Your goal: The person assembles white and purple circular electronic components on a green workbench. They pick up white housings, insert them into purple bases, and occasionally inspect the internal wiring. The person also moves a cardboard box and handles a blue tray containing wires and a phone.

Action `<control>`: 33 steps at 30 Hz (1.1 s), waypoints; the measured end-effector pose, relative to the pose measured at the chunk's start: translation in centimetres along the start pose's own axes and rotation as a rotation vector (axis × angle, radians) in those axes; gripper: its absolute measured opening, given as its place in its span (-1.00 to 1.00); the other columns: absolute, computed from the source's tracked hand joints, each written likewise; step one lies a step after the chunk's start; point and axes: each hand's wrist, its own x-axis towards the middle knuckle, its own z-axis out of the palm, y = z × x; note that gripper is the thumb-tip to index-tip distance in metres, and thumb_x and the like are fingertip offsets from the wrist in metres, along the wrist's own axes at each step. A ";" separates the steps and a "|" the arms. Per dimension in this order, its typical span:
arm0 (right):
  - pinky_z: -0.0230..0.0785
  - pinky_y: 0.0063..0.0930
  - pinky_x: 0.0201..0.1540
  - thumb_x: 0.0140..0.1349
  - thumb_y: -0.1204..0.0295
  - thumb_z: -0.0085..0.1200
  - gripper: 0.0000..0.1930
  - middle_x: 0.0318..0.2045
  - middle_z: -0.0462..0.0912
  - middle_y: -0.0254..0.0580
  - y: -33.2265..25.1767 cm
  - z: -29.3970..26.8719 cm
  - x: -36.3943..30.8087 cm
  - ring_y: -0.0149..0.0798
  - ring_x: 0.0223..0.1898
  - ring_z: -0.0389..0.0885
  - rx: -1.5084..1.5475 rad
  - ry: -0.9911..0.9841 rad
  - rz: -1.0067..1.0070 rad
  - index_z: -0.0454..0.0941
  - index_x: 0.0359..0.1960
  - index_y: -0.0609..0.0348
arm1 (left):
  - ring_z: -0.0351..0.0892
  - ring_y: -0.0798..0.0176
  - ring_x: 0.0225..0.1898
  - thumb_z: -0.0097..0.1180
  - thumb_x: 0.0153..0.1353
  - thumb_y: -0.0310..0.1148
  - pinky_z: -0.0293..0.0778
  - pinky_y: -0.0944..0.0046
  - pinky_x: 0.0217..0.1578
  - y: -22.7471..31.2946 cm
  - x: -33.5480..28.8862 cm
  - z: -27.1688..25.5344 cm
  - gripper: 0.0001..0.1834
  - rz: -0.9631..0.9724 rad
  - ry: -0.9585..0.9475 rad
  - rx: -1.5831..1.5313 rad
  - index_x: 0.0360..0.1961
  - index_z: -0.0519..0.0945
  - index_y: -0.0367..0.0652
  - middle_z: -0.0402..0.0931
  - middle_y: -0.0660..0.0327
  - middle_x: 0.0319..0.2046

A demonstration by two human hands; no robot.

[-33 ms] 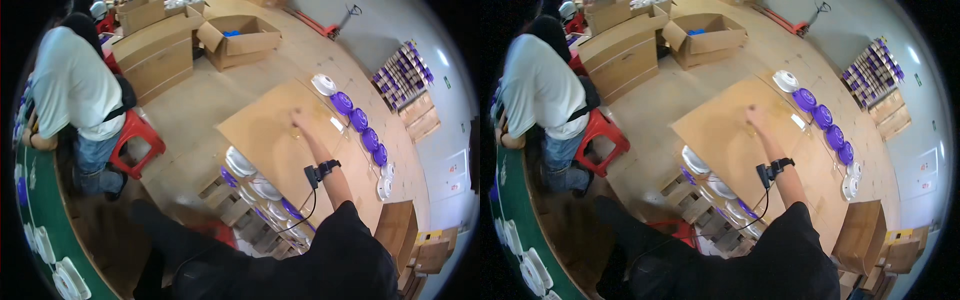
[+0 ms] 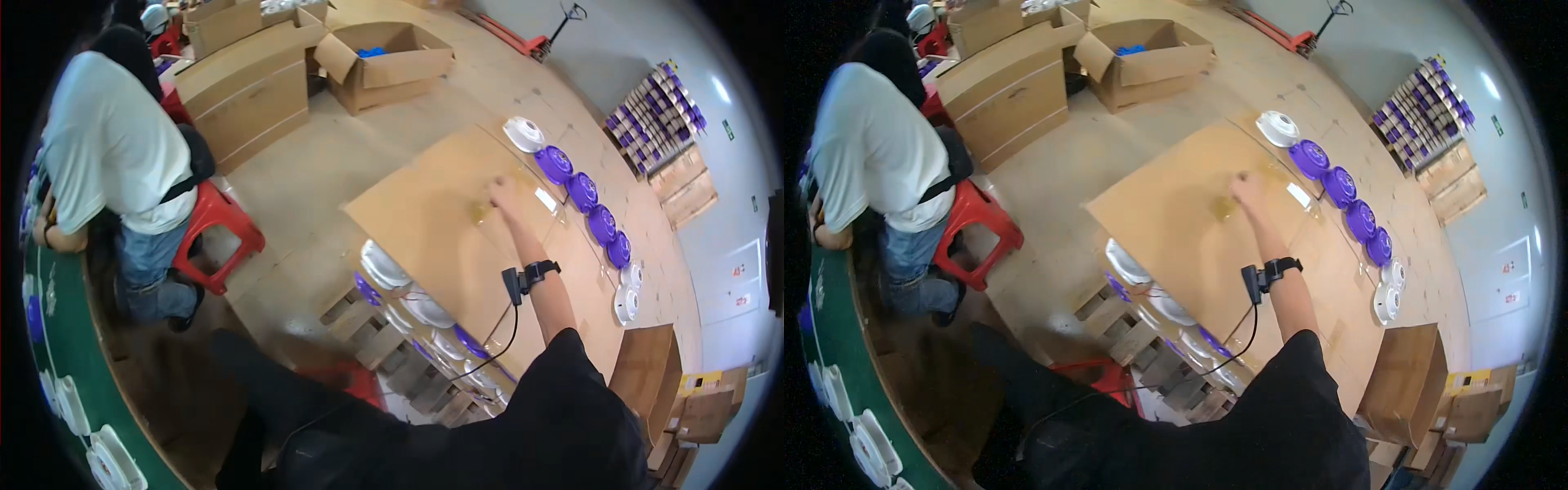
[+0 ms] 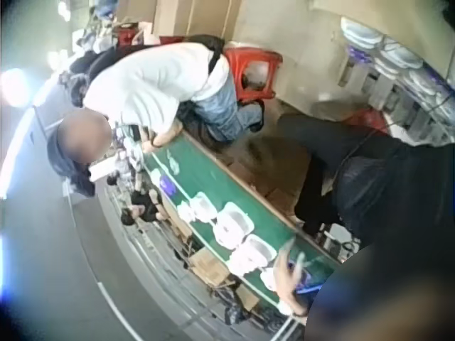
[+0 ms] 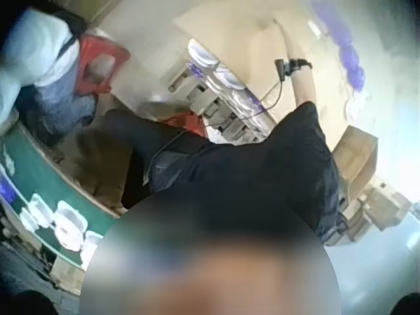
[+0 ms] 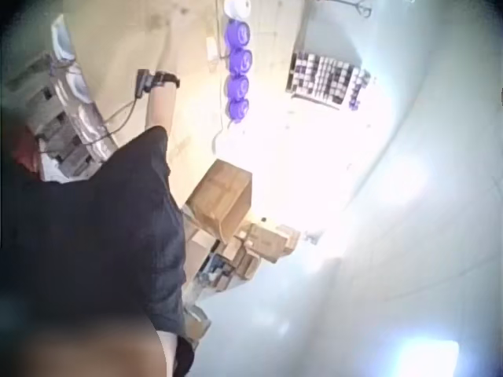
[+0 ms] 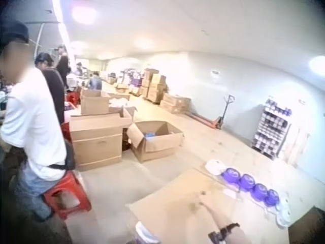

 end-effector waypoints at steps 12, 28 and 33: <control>0.46 -0.20 0.05 0.31 0.08 0.10 -0.49 -0.03 0.68 0.12 -2.9 -6.1 5.9 -0.02 -0.01 0.66 -0.441 0.026 0.188 0.57 0.07 0.30 | 0.63 -0.16 -0.12 0.12 0.22 -0.39 0.51 0.03 -0.02 0.9 20.6 4.9 -0.78 0.195 0.042 0.061 -0.21 0.64 -0.33 0.64 -0.09 -0.23; 0.48 -0.30 -0.14 0.11 0.27 0.33 -0.59 -0.24 0.68 0.03 -9.6 4.5 -15.8 -0.11 -0.23 0.66 -0.179 -0.210 -0.715 0.59 -0.10 0.30 | 0.65 -0.11 -0.19 0.09 0.25 -0.27 0.58 -0.05 -0.21 -0.8 24.2 10.4 -0.77 0.563 0.037 0.153 -0.22 0.57 -0.22 0.62 0.00 -0.30; 0.48 -0.33 -0.20 0.05 0.33 0.40 -0.60 -0.31 0.67 0.00 -15.9 5.7 -18.2 -0.14 -0.29 0.66 -0.120 -0.273 -0.750 0.59 -0.15 0.30 | 0.65 -0.06 -0.21 0.14 0.17 -0.30 0.59 -0.02 -0.25 0.8 23.2 10.3 -0.78 0.645 0.118 0.212 -0.28 0.53 -0.25 0.57 0.03 -0.37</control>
